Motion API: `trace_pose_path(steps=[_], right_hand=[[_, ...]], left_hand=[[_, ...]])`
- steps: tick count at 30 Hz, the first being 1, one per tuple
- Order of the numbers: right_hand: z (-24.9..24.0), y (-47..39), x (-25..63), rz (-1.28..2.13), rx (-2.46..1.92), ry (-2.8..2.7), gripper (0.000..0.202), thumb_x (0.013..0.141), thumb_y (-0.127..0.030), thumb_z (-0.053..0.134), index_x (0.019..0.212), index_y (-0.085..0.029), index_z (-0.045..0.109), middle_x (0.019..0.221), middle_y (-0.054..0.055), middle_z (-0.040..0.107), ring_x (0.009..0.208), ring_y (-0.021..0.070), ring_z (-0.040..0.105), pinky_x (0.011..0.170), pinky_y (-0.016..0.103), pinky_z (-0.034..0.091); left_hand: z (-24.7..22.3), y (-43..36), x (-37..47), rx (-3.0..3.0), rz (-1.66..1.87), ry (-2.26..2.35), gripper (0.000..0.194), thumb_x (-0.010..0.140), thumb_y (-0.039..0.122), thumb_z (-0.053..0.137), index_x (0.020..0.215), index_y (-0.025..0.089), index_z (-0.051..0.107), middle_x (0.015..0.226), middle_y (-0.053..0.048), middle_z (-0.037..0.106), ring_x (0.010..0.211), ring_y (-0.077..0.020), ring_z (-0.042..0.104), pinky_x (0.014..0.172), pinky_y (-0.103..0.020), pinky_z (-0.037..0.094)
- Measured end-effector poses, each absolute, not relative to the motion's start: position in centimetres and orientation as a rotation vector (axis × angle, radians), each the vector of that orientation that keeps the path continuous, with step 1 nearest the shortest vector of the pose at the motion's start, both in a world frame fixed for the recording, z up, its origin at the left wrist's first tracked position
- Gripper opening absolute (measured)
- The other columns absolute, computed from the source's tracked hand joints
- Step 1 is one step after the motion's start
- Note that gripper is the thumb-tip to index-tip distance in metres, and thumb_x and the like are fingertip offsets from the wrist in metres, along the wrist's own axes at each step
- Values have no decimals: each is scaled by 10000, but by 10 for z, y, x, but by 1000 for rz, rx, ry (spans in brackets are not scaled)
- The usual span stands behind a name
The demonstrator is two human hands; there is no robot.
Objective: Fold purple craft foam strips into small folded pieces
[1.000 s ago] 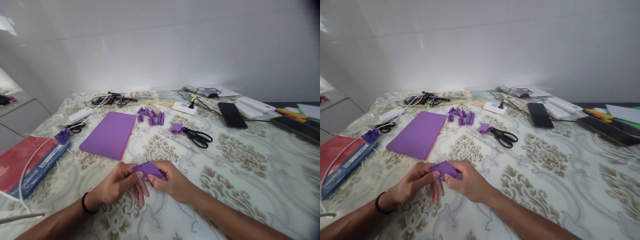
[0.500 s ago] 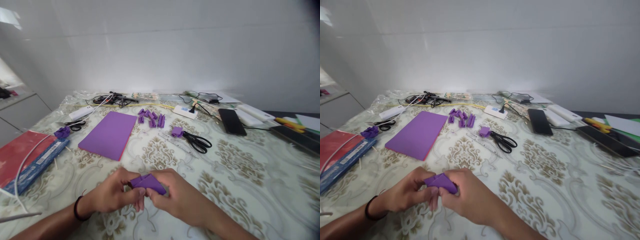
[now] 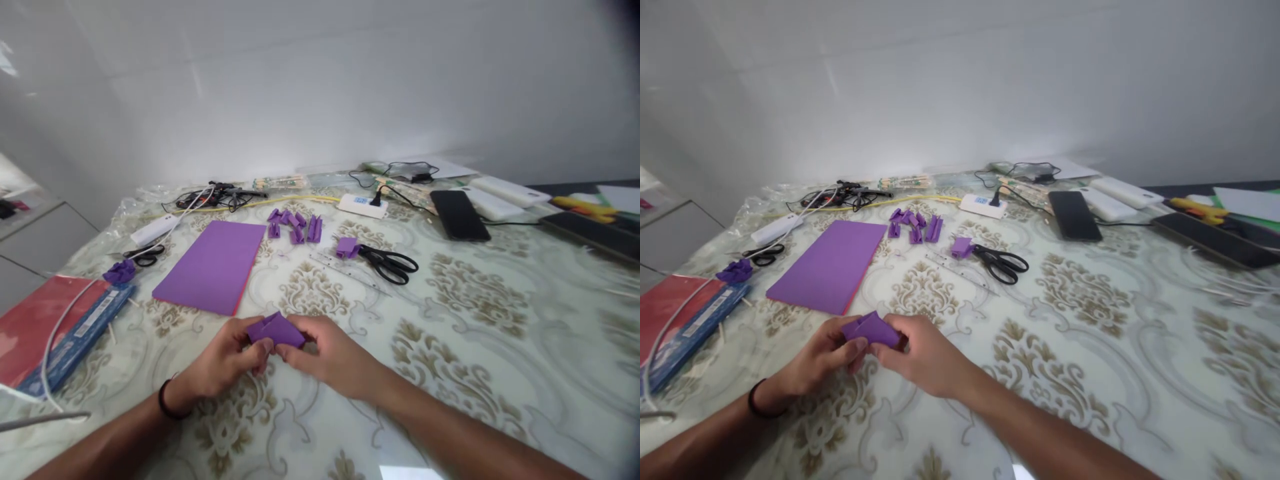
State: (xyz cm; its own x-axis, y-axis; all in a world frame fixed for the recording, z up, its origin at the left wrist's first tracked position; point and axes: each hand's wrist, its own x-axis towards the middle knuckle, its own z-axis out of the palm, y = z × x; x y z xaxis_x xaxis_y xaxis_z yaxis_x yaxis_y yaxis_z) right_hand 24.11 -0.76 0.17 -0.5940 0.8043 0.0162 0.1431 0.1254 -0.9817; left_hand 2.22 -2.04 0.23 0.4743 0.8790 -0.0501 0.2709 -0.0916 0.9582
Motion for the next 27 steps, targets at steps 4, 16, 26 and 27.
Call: trace_pose_path(steps=[4,16,26,27], right_hand=[[-4,-8,242,1513,-934,-1811,186,917,-358,673,890,-174,678,787,11,652,718,159,539,633,250,421],[7,-8,244,1532,-920,-1763,233,911,-379,675,790,-181,652,721,1,629,674,147,519,632,267,409],[12,-2,250,1521,-927,-1755,275,870,-425,716,744,-185,672,696,18,661,666,161,556,629,286,416],[12,-2,250,1521,-927,-1752,277,868,-424,715,738,-185,665,689,16,656,662,160,555,627,285,414]], left_hand=[[4,-15,20,1677,579,925,340,974,420,574,769,152,616,680,-2,603,615,-123,522,599,-224,410],[17,-19,18,1729,634,923,270,979,307,597,791,137,689,689,-5,664,611,-104,551,602,-200,434],[16,-22,18,1738,652,957,359,1008,416,563,861,132,725,686,-18,654,607,-113,547,599,-206,445],[16,-21,18,1751,650,964,359,1009,409,563,837,134,717,683,-17,653,613,-114,549,609,-208,444]])
